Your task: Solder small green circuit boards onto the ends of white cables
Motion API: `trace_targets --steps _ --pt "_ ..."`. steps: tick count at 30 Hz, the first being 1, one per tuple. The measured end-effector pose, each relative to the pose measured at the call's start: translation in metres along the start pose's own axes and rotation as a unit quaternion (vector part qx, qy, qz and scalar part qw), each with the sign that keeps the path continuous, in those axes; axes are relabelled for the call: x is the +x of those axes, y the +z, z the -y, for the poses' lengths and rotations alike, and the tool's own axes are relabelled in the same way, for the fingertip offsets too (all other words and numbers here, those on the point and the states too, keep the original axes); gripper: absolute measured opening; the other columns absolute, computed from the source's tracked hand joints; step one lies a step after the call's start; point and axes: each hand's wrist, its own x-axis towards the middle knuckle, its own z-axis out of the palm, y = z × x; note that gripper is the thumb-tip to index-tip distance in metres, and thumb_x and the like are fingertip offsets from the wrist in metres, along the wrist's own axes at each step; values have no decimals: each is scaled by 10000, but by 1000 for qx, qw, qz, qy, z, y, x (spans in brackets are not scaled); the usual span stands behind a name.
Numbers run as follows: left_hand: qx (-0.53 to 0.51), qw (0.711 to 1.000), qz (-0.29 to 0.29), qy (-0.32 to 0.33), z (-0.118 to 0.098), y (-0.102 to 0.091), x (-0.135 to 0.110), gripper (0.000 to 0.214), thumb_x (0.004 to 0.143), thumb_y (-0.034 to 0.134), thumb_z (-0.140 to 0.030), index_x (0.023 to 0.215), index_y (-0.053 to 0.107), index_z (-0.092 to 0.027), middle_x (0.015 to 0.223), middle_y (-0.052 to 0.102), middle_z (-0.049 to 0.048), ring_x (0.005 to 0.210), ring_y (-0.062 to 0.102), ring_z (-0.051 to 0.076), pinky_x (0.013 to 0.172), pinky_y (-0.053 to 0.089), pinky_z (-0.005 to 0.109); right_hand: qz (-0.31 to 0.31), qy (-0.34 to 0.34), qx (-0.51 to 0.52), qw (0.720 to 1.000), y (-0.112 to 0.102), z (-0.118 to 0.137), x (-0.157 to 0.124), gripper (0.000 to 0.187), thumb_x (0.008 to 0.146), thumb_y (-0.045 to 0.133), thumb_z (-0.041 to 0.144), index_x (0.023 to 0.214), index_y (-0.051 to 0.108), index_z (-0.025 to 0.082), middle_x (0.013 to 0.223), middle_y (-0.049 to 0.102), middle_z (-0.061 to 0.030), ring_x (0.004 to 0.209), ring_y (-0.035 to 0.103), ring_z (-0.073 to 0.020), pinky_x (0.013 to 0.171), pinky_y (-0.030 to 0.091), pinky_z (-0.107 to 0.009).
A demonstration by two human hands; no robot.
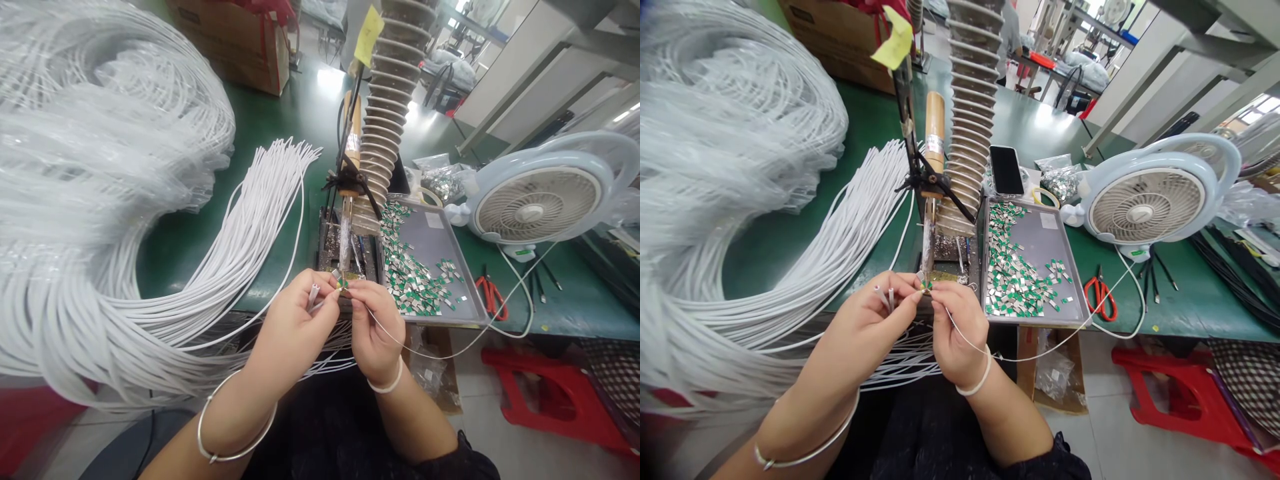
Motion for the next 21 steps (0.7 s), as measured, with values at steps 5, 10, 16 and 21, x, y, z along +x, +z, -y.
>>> trace_targets --steps 5,10,16,21 --pt "5 1000 4 -2 6 -2 -1 88 788 526 -183 714 484 -200 889 578 14 807 565 137 711 446 262 12 7 14 1000 -1 1 -2 235 854 464 72 1012 579 205 934 658 -70 910 630 -182 787 543 -376" --pt "-1 1000 9 2 18 -1 -4 94 800 517 -195 716 476 -202 883 574 18 863 564 142 775 444 269 22 30 49 998 -3 0 -10 264 866 420 76 1043 557 217 936 641 -68 903 617 -183 782 536 -381" --pt "75 996 52 19 34 -3 -15 151 890 413 -265 791 508 -202 867 597 38 810 561 157 755 444 296 5 91 64 994 -12 -2 -22 260 866 395 47 997 553 207 821 589 -34 784 584 -146 705 504 -322" --pt "130 988 65 55 45 -4 -27 241 928 343 -289 981 557 -193 1113 586 97 1069 524 198 944 377 348 2 87 10 996 -25 -2 -23 288 860 398 28 1025 553 207 797 572 -16 743 569 -128 691 479 -294"
